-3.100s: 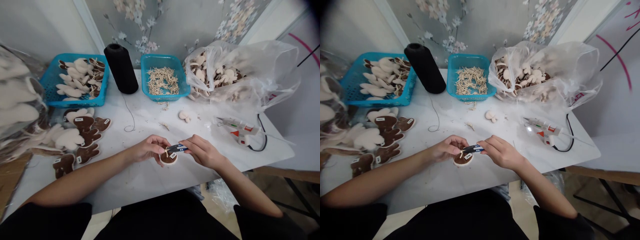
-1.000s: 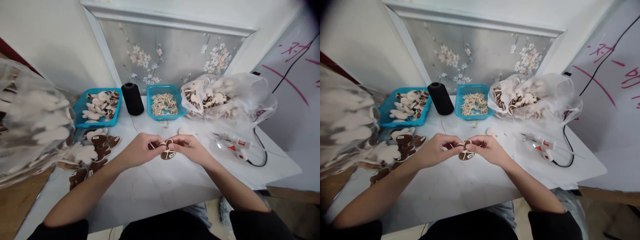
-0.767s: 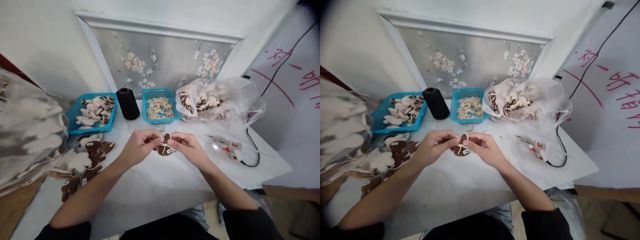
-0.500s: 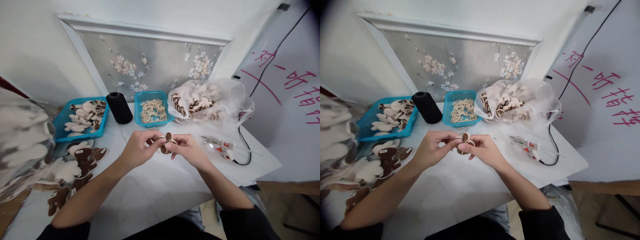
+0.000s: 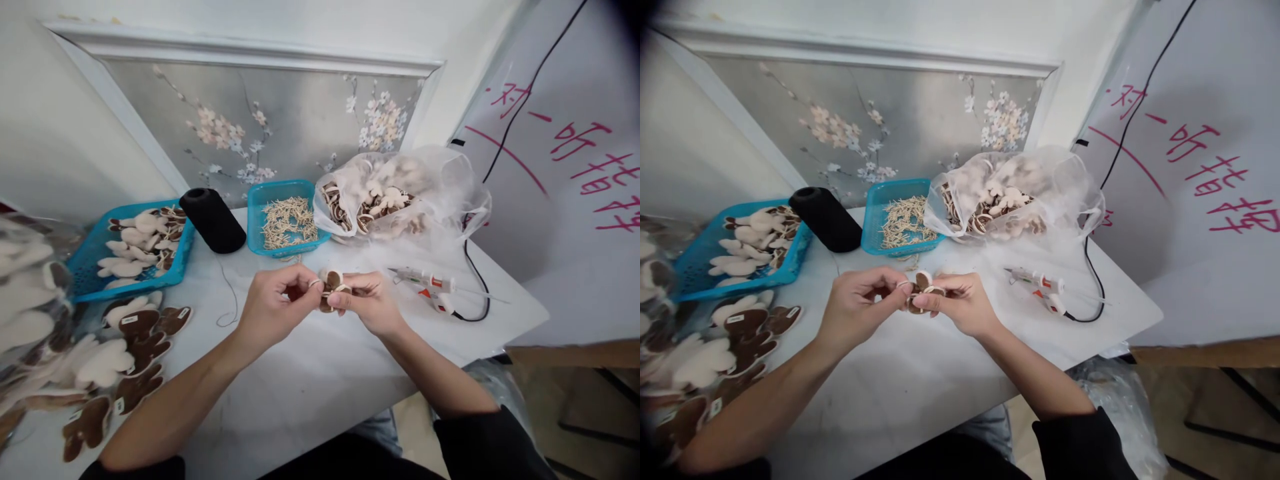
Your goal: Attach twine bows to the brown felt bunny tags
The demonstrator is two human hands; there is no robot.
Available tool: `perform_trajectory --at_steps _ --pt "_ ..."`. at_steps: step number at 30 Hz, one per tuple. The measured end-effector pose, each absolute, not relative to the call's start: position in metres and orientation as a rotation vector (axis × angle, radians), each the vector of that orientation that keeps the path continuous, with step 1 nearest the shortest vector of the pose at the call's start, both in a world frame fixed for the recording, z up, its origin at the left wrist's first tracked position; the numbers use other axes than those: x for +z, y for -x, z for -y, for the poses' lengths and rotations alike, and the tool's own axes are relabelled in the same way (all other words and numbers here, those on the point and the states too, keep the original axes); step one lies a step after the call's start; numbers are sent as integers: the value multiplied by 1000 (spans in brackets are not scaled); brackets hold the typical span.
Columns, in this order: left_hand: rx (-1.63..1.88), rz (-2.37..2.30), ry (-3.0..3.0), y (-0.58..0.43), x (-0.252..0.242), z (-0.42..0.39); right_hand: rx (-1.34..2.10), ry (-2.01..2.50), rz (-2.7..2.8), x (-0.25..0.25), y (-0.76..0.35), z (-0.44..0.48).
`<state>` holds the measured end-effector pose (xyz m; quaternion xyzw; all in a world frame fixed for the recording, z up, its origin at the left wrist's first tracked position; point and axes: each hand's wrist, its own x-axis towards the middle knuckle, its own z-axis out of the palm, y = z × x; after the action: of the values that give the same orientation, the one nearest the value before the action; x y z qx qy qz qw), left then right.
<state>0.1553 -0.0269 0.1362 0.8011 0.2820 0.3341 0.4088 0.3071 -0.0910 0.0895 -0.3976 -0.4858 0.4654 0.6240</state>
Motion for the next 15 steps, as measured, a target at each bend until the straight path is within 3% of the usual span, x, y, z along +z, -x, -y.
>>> perform_trajectory --at_steps 10,15 --pt "613 -658 -1754 -156 138 18 1356 758 928 67 -313 94" --pt "577 -652 -1786 -160 139 19 1255 822 878 51 -322 116"
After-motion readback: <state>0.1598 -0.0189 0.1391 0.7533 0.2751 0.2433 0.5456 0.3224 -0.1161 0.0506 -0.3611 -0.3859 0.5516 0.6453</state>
